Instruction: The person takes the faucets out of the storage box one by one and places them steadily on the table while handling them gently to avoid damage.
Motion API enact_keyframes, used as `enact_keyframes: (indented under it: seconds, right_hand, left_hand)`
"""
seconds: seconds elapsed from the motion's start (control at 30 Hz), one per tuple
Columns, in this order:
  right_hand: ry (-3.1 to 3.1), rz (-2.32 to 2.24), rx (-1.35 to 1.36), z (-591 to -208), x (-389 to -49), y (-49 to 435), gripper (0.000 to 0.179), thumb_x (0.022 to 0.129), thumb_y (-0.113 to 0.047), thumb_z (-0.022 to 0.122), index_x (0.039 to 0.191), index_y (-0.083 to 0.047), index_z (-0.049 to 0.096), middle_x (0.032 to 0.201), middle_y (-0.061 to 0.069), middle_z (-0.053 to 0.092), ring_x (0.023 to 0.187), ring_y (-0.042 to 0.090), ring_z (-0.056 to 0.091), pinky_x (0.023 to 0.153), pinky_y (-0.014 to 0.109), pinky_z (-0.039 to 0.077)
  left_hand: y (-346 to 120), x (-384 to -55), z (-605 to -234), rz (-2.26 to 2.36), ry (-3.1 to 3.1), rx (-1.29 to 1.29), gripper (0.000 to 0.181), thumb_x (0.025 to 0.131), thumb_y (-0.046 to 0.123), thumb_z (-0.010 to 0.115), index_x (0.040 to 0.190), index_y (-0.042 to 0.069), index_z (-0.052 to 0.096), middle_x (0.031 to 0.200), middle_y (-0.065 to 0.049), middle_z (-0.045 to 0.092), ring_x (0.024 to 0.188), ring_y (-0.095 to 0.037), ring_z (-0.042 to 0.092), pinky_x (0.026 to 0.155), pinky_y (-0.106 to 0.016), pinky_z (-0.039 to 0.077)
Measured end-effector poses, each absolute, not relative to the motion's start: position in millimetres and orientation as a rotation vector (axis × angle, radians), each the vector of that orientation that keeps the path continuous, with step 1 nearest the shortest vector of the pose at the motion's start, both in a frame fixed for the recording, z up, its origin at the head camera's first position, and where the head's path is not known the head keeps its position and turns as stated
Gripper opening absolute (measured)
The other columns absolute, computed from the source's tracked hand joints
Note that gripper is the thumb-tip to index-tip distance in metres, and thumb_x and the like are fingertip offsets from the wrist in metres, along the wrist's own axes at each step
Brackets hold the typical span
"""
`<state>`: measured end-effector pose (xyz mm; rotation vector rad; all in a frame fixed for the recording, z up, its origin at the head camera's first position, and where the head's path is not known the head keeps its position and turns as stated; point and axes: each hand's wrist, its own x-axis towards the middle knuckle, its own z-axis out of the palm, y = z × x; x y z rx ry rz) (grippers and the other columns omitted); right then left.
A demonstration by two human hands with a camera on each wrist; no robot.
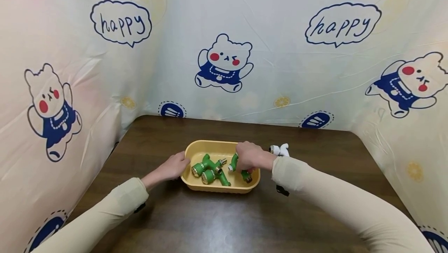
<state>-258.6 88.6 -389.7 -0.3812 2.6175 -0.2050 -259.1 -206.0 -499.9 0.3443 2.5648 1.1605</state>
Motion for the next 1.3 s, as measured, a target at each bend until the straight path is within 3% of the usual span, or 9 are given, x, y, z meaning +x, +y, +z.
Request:
enact_keyframes:
  seconds: [0.43,0.6,0.73,0.83,1.07,1.3]
  right_hand:
    - [2.621,-0.219,-0.396,-382.6,-260.4,93.2,0.02,0.085,-0.015,0.086,0.081,-0.008,0.068,0.066,0.006,0.068,0.062,0.023,0.073,0.046,0.028,0.053]
    - [2.629,-0.223,-0.416,-380.7,-258.7,96.4,0.018,0.084,-0.013,0.085,0.079,-0.008,0.069,0.065,0.006,0.068,0.058,0.021,0.07,0.045,0.027,0.052]
    - [2.639,-0.232,-0.426,-379.6,-258.5,97.8,0.018,0.084,-0.012,0.085,0.079,-0.007,0.068,0.064,0.006,0.067,0.058,0.021,0.07,0.045,0.027,0.051]
    - [2.638,-0.241,-0.421,-378.6,-258.5,98.0,0.019,0.084,-0.013,0.086,0.081,-0.007,0.069,0.065,0.007,0.068,0.06,0.022,0.071,0.046,0.027,0.052]
    - [2.638,-0.231,-0.42,-372.8,-255.6,100.2,0.02,0.084,-0.014,0.087,0.081,-0.008,0.068,0.064,0.006,0.067,0.052,0.016,0.065,0.045,0.025,0.05]
    - [2.637,-0.234,-0.407,-374.2,-259.2,104.1,0.019,0.083,-0.013,0.086,0.076,-0.006,0.07,0.064,0.007,0.067,0.051,0.017,0.064,0.048,0.029,0.054]
  left_hand:
    - [-209.6,-272.9,-516.2,1.154,2.543,0.302,0.05,0.108,0.025,0.037,0.143,-0.01,0.044,0.067,-0.009,0.062,0.044,-0.02,0.056,0.039,-0.037,0.047]
    - [-205.4,-265.4,-506.7,1.147,2.566,0.313,0.044,0.107,0.022,0.037,0.138,-0.008,0.048,0.066,-0.009,0.061,0.043,-0.02,0.054,0.038,-0.035,0.046]
    - [-210.1,-270.9,-520.8,1.155,2.578,0.342,0.044,0.107,0.024,0.038,0.14,-0.003,0.049,0.065,-0.006,0.06,0.041,-0.018,0.053,0.036,-0.031,0.044]
    - [-211.9,-273.6,-525.3,1.161,2.572,0.344,0.047,0.108,0.027,0.038,0.14,-0.006,0.048,0.066,-0.007,0.06,0.042,-0.019,0.054,0.036,-0.034,0.045]
    - [-201.6,-253.5,-489.4,1.172,2.539,0.301,0.048,0.108,0.022,0.038,0.139,-0.013,0.045,0.067,-0.011,0.061,0.044,-0.019,0.054,0.039,-0.034,0.045]
    - [-214.1,-279.7,-535.5,1.146,2.554,0.279,0.043,0.108,0.027,0.037,0.135,-0.004,0.05,0.067,-0.008,0.062,0.044,-0.022,0.057,0.038,-0.037,0.047]
